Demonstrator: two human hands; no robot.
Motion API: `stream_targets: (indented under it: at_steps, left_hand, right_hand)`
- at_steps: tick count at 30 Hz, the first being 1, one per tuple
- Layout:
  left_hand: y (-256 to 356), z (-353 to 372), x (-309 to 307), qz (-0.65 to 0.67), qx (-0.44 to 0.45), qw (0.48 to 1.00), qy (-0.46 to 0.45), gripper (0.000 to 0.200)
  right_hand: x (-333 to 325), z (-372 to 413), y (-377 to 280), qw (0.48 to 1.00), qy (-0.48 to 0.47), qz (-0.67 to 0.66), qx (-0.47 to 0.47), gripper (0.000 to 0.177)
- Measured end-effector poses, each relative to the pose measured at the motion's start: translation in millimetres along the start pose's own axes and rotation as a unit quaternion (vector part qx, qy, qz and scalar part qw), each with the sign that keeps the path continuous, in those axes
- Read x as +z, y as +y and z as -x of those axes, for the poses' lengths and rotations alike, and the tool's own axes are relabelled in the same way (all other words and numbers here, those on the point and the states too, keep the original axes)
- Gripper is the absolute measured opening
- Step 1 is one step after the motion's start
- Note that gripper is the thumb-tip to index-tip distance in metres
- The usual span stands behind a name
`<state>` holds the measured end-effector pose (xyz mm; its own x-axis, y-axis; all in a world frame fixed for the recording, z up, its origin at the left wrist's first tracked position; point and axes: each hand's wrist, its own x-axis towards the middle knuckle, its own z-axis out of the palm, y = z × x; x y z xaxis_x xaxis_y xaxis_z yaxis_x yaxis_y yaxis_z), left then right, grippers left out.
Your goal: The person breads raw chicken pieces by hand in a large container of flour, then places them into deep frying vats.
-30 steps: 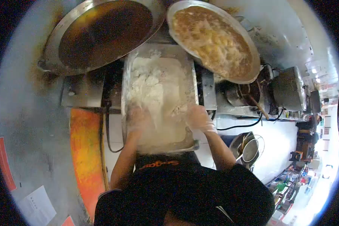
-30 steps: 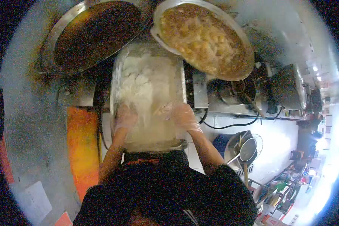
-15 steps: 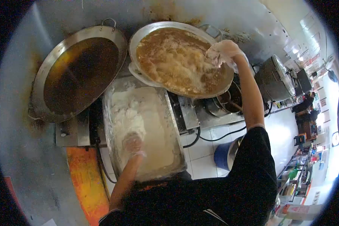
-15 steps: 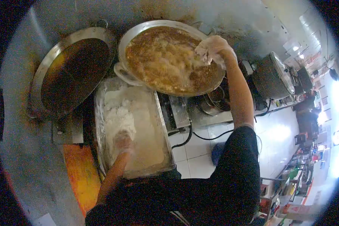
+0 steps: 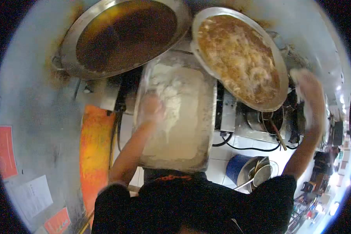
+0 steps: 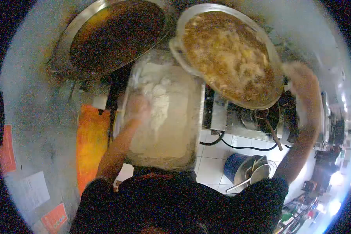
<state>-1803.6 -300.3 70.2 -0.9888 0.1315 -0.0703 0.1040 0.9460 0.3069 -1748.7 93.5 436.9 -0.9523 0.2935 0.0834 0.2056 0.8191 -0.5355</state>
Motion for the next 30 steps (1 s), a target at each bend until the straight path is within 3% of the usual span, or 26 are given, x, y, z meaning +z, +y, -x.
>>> stream_targets:
  at_steps: [1,2,3,4,6,7,8,9,11,12,14,16,17,18,20,21,22,24,25,26,27,29,30]
  left_hand:
    - [-3,-26,5,0.007,0.022,1.000,-0.010,0.036]
    - [-2,-49,14,-0.019,0.070,0.997,0.040,0.039]
    - [-4,-67,28,-0.045,0.123,0.988,0.088,0.043]
    - [-6,-90,45,-0.042,0.129,0.987,0.086,0.043]
    - [-13,-142,81,-0.054,0.100,0.993,-0.045,0.050]
    - [-16,-164,89,-0.064,0.084,0.989,-0.106,0.054]
    - [-16,-177,86,-0.075,0.069,0.981,-0.165,0.058]
    - [-18,-173,73,-0.083,0.073,0.980,-0.166,0.058]
    - [-16,-155,30,-0.031,0.062,0.957,-0.280,0.043]
    - [-7,-145,16,-0.074,0.094,0.967,-0.225,0.045]
    - [-9,-92,-5,0.024,0.038,0.991,-0.128,0.037]
    - [-6,-57,-57,0.058,0.005,0.993,-0.102,0.036]
    - [2,-45,-79,-0.047,0.053,0.990,-0.125,0.045]
    - [-2,-32,-76,0.001,0.016,0.996,-0.090,0.043]
    - [-4,0,-81,0.054,-0.025,0.996,-0.063,0.040]
    - [1,21,-103,0.127,-0.012,0.992,-0.012,0.033]
    - [3,37,-110,0.197,-0.004,0.980,0.036,0.028]
    - [1,39,-51,0.188,0.020,0.982,-0.006,0.032]
    - [7,44,-40,0.176,0.057,0.982,-0.040,0.036]
    - [9,53,-33,0.095,0.030,0.994,-0.054,0.037]
    - [10,56,-30,0.098,0.035,0.993,-0.051,0.037]
    - [-1,60,-17,0.147,0.080,0.980,0.108,0.033]
    - [-10,63,-5,0.148,0.078,0.981,0.101,0.033]
  right_hand:
    - [0,32,-14,0.999,-0.032,0.026,-0.014,0.024]
    - [20,70,-57,0.986,-0.060,-0.067,0.143,0.024]
    - [50,96,-70,0.975,-0.095,-0.137,0.147,0.024]
    - [83,119,-64,0.978,-0.139,-0.137,0.079,0.029]
    - [171,131,-40,0.965,-0.208,-0.058,-0.149,0.038]
    - [224,120,-29,0.957,-0.205,-0.037,-0.204,0.042]
    - [283,106,-17,0.966,-0.196,-0.013,-0.166,0.042]
    - [320,83,-34,0.976,-0.203,0.001,-0.079,0.042]
    - [417,57,-15,0.977,-0.207,0.021,-0.048,0.047]
    - [444,42,-12,0.976,-0.199,0.057,-0.064,0.046]
    - [482,17,-15,0.968,-0.191,0.130,-0.096,0.045]
    - [474,7,-36,0.964,-0.183,0.158,-0.115,0.045]
    - [440,17,-49,0.959,-0.224,0.110,-0.136,0.051]
    - [417,29,-47,0.949,-0.267,0.064,-0.154,0.058]
    - [411,49,-4,0.959,-0.113,-0.115,-0.234,0.059]
    - [413,56,10,0.958,-0.124,-0.111,-0.233,0.059]
    - [413,69,19,0.945,-0.133,-0.238,-0.179,0.062]
    - [419,89,22,0.916,-0.140,-0.360,-0.111,0.065]
    - [416,101,3,0.972,-0.146,-0.106,-0.151,0.058]
    - [414,112,-7,0.959,-0.146,0.157,-0.184,0.051]
    - [418,114,-5,0.959,-0.141,0.162,-0.183,0.051]
    - [432,119,4,0.988,-0.079,0.084,-0.105,0.051]
    - [429,124,9,0.988,-0.084,0.085,-0.101,0.051]
